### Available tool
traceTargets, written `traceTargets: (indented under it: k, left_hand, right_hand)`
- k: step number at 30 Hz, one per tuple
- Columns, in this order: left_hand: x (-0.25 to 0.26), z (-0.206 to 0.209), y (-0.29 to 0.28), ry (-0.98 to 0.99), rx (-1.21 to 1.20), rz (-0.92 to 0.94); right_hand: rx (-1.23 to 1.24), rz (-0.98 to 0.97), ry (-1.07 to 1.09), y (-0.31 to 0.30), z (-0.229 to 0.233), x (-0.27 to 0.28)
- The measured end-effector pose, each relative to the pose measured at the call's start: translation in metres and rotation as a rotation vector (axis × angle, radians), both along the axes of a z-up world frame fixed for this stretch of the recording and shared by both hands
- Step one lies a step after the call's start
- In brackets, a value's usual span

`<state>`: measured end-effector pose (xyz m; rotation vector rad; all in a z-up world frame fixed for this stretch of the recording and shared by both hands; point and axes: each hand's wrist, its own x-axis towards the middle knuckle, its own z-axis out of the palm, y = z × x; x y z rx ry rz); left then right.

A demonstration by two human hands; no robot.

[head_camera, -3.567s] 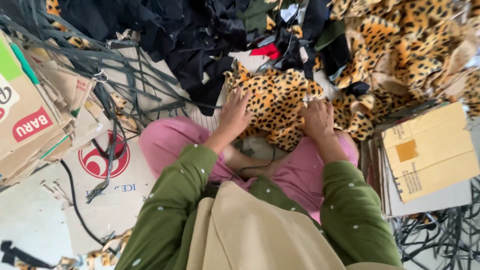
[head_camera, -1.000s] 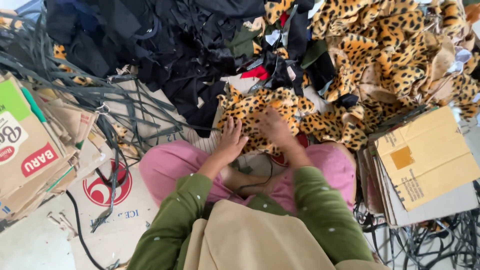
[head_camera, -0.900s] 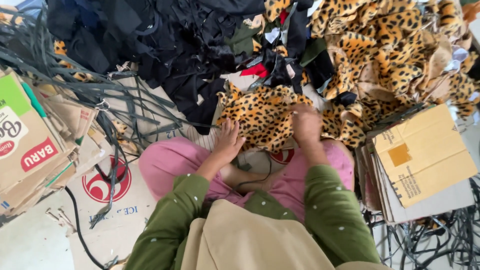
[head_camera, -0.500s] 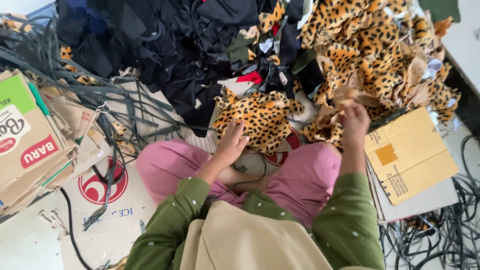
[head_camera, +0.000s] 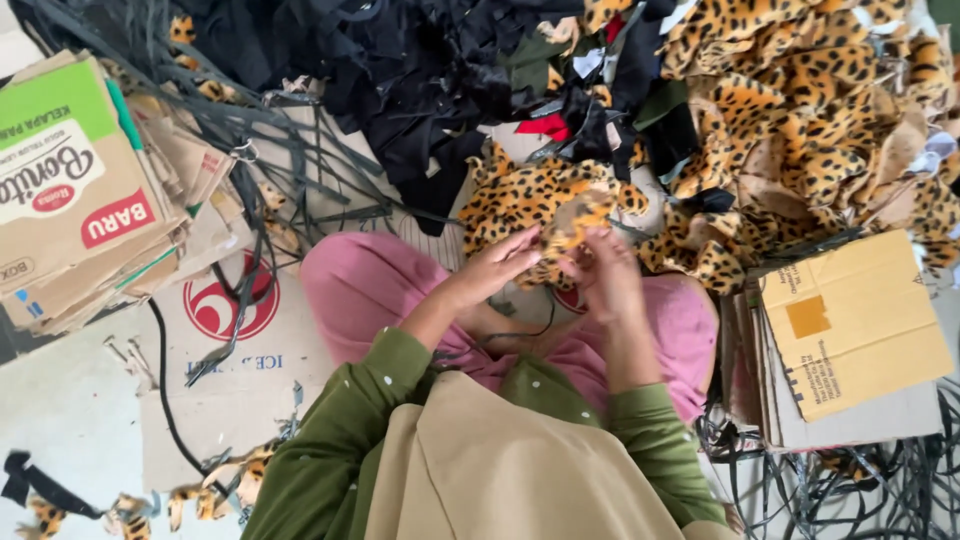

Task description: The person sits on the floor and folds a piece of leopard-print fabric, then places it into a cardboard box. They then pick up a piece of black fabric, fold it, and place it into the same box.

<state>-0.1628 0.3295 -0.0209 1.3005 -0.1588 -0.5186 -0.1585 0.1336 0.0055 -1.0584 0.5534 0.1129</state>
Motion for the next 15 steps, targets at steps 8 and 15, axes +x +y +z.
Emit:
traceTargets:
  k: [8,15]
  left_hand:
    - [-0.033,0.014,0.015,0.214,0.16,-0.092]
    - [-0.042,-0.04,0.012,0.28,-0.024,-0.133]
  right_hand:
    - [-0.184,0.356,0.043,0.016,-0.041,-0.023]
    - [-0.029,0.569,0.474,0.05,0.044,-0.025]
